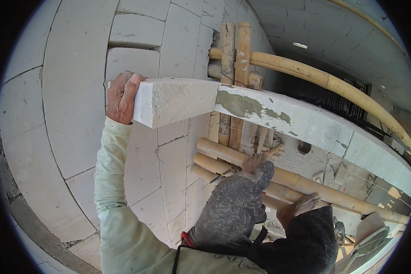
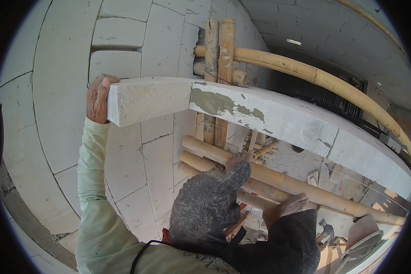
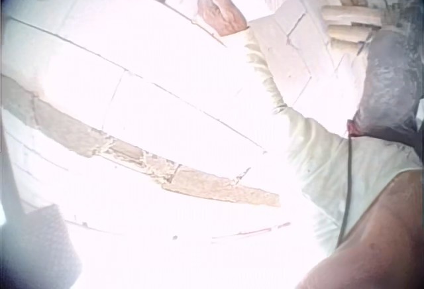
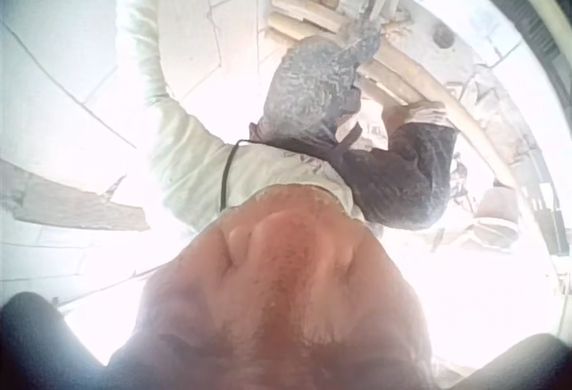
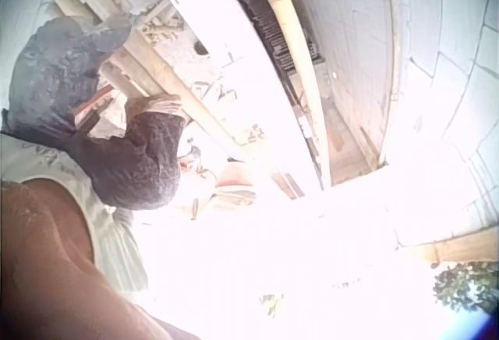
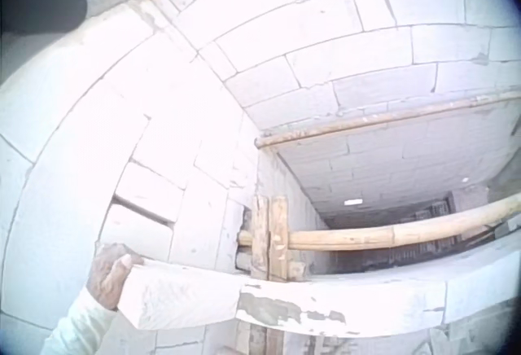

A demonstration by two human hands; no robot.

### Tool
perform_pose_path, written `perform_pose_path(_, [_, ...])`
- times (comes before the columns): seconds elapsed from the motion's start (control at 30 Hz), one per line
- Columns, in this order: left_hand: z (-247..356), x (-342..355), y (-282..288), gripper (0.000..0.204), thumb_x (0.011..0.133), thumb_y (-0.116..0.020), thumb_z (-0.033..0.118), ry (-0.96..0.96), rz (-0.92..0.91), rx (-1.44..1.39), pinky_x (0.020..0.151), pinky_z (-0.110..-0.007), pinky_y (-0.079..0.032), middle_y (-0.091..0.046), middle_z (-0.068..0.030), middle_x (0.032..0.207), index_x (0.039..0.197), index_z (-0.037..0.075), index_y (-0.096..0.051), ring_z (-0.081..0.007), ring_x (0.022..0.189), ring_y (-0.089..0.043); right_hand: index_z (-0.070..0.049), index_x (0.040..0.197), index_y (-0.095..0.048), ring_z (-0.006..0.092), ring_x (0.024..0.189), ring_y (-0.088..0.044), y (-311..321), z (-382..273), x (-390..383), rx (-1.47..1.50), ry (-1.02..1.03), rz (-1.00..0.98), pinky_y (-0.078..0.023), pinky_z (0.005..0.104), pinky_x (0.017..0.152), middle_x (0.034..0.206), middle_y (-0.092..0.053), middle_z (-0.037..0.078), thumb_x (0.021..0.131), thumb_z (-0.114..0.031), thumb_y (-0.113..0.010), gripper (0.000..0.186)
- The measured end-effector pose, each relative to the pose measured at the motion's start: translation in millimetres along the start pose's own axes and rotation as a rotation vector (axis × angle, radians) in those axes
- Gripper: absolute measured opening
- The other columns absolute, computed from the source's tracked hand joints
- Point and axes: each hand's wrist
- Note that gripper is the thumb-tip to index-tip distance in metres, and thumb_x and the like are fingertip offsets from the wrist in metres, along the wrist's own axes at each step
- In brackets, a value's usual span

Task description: The person places a masonry block onto a layer of mortar, taps it with a hammer to level it, applies more mortar to the top of the blocks with a trowel, and adjusts the positioning along a string line.

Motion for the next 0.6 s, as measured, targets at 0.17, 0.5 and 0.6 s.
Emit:
perform_pose_path(0.17, [3.8, 2.5, -5.7, 0.034, 0.095, -0.044, 0.027, -0.136, 0.054, 0.050, 0.081, -0.037, -0.038, -0.063, -0.0113, 0.082, 0.083, 0.001, -0.063, -0.0279, 0.079, -0.055, 0.002, 0.105, -0.054, 0.0346, 0.081, -0.059, 44.0, 8.1, -62.5, -0.453, 0.100, -0.045, -0.047, 0.0464, 0.074, 0.092, -0.060, 0.020, 0.082, -0.017, -0.049, 0.030])
perform_pose_path(0.5, [-3.2, 3.9, -5.7, 0.022, 0.091, -0.046, 0.014, -0.150, 0.102, 0.000, 0.083, -0.039, -0.039, -0.065, -0.0133, 0.085, 0.081, 0.001, -0.060, -0.0300, 0.080, -0.057, 0.005, 0.114, -0.047, 0.0382, 0.086, -0.058, 105.1, -89.8, -219.9, -0.837, 0.518, -0.065, -0.044, 0.0463, 0.073, 0.095, -0.057, 0.027, 0.080, -0.020, -0.047, 0.042])
perform_pose_path(0.6, [-0.2, 6.6, -8.4, 0.021, 0.091, -0.046, 0.014, -0.131, 0.088, -0.018, 0.083, -0.040, -0.038, -0.065, -0.0130, 0.085, 0.081, 0.001, -0.060, -0.0297, 0.080, -0.057, 0.004, 0.109, -0.050, 0.0417, 0.072, -0.054, 98.8, -140.3, -255.0, -0.682, 0.718, 0.091, -0.041, 0.0507, 0.069, 0.085, -0.055, 0.030, 0.078, -0.020, -0.046, 0.039])
Point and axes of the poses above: each hand's wrist, its own x-axis towards the middle knuckle, its own y-axis out of the back of the hand, z = x × y
